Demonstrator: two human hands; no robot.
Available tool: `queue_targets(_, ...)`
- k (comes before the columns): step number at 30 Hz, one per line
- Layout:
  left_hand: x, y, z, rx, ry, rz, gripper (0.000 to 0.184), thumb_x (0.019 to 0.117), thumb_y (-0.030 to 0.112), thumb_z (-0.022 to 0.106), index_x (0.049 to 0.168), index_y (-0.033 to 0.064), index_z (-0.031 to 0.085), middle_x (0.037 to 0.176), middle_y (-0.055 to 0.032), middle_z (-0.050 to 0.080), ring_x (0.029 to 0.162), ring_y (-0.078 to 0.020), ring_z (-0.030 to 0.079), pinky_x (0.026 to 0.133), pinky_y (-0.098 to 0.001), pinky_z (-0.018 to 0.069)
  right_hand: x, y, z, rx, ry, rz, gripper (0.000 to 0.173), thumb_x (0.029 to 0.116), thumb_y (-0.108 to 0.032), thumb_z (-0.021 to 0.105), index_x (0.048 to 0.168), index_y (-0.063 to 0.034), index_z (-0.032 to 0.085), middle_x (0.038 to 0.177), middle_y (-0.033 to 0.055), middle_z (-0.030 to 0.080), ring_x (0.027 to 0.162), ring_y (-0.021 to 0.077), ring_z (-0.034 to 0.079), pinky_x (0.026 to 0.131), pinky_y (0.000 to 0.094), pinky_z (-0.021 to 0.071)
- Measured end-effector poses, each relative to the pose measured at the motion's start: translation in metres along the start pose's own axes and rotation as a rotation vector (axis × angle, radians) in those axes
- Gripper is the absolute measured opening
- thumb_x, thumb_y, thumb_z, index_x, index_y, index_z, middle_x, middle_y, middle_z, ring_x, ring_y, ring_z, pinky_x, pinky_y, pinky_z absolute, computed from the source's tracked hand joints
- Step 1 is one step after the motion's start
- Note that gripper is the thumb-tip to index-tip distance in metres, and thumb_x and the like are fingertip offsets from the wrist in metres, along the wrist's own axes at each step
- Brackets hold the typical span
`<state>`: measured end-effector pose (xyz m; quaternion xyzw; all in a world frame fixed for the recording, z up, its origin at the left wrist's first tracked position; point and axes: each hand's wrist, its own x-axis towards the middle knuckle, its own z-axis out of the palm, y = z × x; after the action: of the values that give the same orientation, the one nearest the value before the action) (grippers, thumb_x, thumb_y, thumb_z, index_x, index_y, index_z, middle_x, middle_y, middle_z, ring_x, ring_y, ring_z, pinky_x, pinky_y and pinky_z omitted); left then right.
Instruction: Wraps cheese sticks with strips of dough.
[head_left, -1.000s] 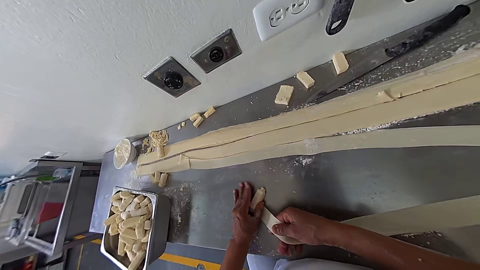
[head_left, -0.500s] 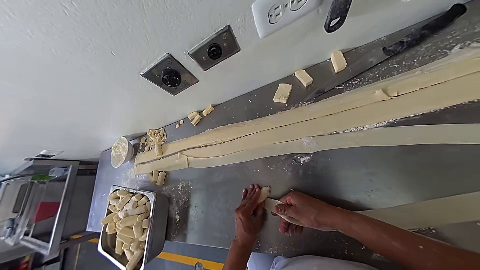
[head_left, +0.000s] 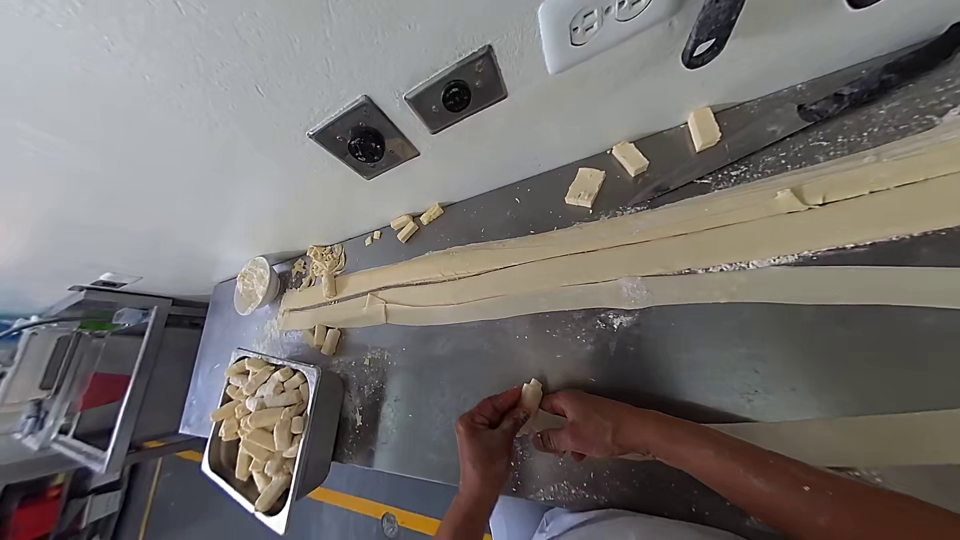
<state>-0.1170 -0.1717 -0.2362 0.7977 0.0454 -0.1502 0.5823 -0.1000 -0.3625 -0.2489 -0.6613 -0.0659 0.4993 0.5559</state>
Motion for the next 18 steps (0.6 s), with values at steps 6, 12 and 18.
queue_targets(6, 0.014, 0.035, -0.031, -0.263, -0.307, -0.376, 0.045, 0.0841, -0.009, 0.069, 0.128, -0.0088, 0.058, 0.108, -0.0090, 0.074, 0.097, -0.0142, 0.072, 0.088, -0.0311, 0.0596, -0.012, -0.042, -0.007, -0.428, 0.052, -0.106, 0.040, 0.1063, -0.032, 0.057, 0.108, 0.0077, 0.066, 0.105, 0.0245, 0.064, 0.100, 0.0367, 0.062, 0.090, 0.0523, 0.0469)
queue_targets(12, 0.004, 0.034, -0.060, -0.380, -0.190, -0.360, 0.033, 0.0912, -0.006, 0.059, 0.124, -0.0064, 0.058, 0.099, -0.0080, 0.075, 0.088, -0.0169, 0.074, 0.083, -0.0332, 0.0614, 0.000, -0.055, -0.033, -0.155, -0.135, -0.055, 0.032, 0.1094, -0.030, 0.050, 0.103, -0.0032, 0.065, 0.070, -0.0036, 0.051, 0.055, 0.0028, 0.045, 0.054, 0.0213, 0.0400)
queue_targets(18, -0.002, 0.024, -0.085, -0.617, -0.152, -0.347, 0.039, 0.1001, -0.002, 0.043, 0.139, -0.0039, 0.045, 0.093, -0.0023, 0.068, 0.084, -0.0135, 0.070, 0.084, -0.0312, 0.0595, 0.041, -0.077, -0.048, -0.567, -0.041, -0.029, 0.036, 0.1073, -0.028, 0.056, 0.129, 0.0001, 0.063, 0.107, 0.0165, 0.064, 0.096, 0.0245, 0.058, 0.088, 0.0427, 0.0463)
